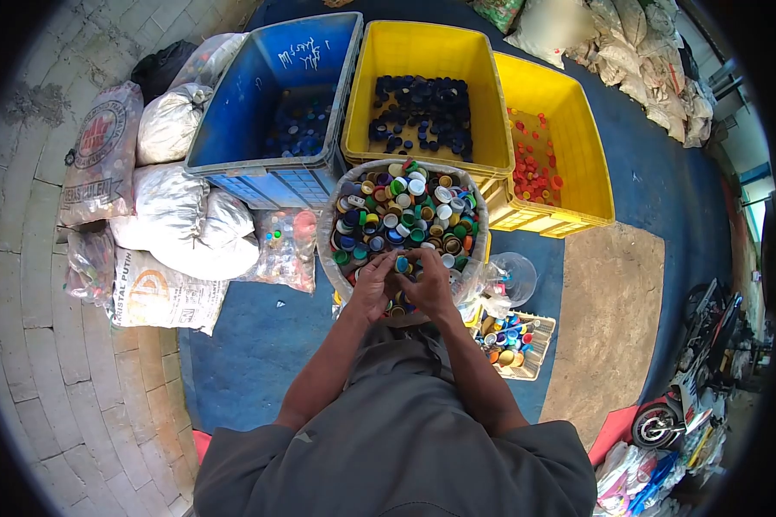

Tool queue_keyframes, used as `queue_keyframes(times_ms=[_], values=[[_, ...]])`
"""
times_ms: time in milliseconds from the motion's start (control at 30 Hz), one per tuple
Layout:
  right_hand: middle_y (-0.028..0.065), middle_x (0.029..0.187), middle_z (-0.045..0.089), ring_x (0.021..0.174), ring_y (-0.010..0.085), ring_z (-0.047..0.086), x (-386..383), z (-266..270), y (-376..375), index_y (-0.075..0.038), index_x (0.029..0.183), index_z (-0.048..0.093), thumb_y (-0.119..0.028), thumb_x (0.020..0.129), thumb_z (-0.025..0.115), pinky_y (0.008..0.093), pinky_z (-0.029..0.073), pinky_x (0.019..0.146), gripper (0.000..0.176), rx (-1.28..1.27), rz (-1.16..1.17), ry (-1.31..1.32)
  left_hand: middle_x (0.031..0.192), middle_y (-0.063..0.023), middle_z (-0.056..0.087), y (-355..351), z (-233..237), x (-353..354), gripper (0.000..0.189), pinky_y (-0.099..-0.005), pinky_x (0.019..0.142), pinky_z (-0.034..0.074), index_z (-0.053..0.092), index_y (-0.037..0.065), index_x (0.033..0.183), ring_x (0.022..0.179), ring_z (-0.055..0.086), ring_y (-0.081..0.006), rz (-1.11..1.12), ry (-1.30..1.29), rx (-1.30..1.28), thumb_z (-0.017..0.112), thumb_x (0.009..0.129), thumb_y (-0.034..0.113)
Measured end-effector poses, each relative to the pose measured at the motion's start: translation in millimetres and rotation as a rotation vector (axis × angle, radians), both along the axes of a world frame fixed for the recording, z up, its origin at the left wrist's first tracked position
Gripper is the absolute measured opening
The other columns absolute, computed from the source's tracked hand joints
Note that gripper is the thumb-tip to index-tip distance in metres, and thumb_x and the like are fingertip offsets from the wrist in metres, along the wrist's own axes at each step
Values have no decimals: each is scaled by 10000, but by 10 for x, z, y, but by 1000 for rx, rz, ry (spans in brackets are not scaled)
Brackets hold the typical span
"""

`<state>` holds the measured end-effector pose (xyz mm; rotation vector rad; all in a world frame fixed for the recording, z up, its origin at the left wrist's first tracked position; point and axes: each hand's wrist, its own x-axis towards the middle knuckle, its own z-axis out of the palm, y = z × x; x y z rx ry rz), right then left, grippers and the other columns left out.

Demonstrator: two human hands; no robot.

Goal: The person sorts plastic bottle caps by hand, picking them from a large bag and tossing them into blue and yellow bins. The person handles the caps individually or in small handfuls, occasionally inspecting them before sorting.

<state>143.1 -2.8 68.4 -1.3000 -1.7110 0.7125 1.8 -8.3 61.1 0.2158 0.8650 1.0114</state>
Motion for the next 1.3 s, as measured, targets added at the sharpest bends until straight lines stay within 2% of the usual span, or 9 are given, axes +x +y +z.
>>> queue_keyframes(times_ms=[233,533,633,733,833,933,1033,1133,1300], values=[[124,916,603,863,302,609,-15,14,23,-30,982,580,-91,641,799,379,492,735,410,3,11,-6,877,38,638,32,-48,1,201,-219,598,513,654,114,1093,683,621,-65,27,32,-3,596,956,250],[104,838,546,783,260,574,28,-149,33,-27,900,544,-108,629,797,338,463,699,379,-140,6,85,894,20,644,19,26,-9,253,-227,660,511,628,88,1134,764,618,-77,-43,20,-26,640,921,223],[87,832,544,771,219,576,-16,-171,21,-17,924,541,-100,652,780,321,466,694,371,-34,-22,123,944,4,654,70,-100,-72,261,-262,683,519,641,71,1126,777,615,-89,-80,3,22,679,891,177],[65,848,568,785,189,574,-37,-182,43,-20,990,529,-86,687,754,304,474,714,383,-75,-54,171,942,7,654,94,-82,-101,288,-257,701,520,638,58,1131,791,618,-87,-107,40,34,708,867,149],[51,970,590,825,178,585,-44,-71,23,-36,1059,510,-33,718,701,310,486,757,392,-285,-46,334,906,-6,635,89,-4,-16,296,-249,690,529,627,41,1144,776,614,-95,-66,248,186,703,865,104],[40,1092,571,825,183,596,-15,-230,41,-61,1127,505,-72,761,642,308,498,772,391,-664,66,1071,925,-22,636,97,1,-15,372,-244,691,513,635,40,1170,785,615,-103,-132,582,364,745,818,90],[69,1132,556,932,210,585,56,-141,4,-67,1154,518,-184,834,588,324,495,800,348,-864,156,1575,967,-48,645,77,108,-27,453,-241,683,499,643,62,1190,780,613,-110,-139,1173,780,782,761,108],[52,1118,571,944,191,586,83,-77,21,-74,1159,539,-299,920,543,349,500,808,329,-950,110,1522,1001,-68,654,80,106,-30,507,-254,696,497,645,83,1200,782,612,-133,-160,1255,888,800,718,113],[31,1111,588,953,171,585,43,-197,9,-99,1124,573,-337,945,562,368,503,807,298,-1042,107,1498,1073,-98,656,77,186,9,494,-289,742,509,645,66,1196,818,624,-167,-111,1269,954,785,723,84]])
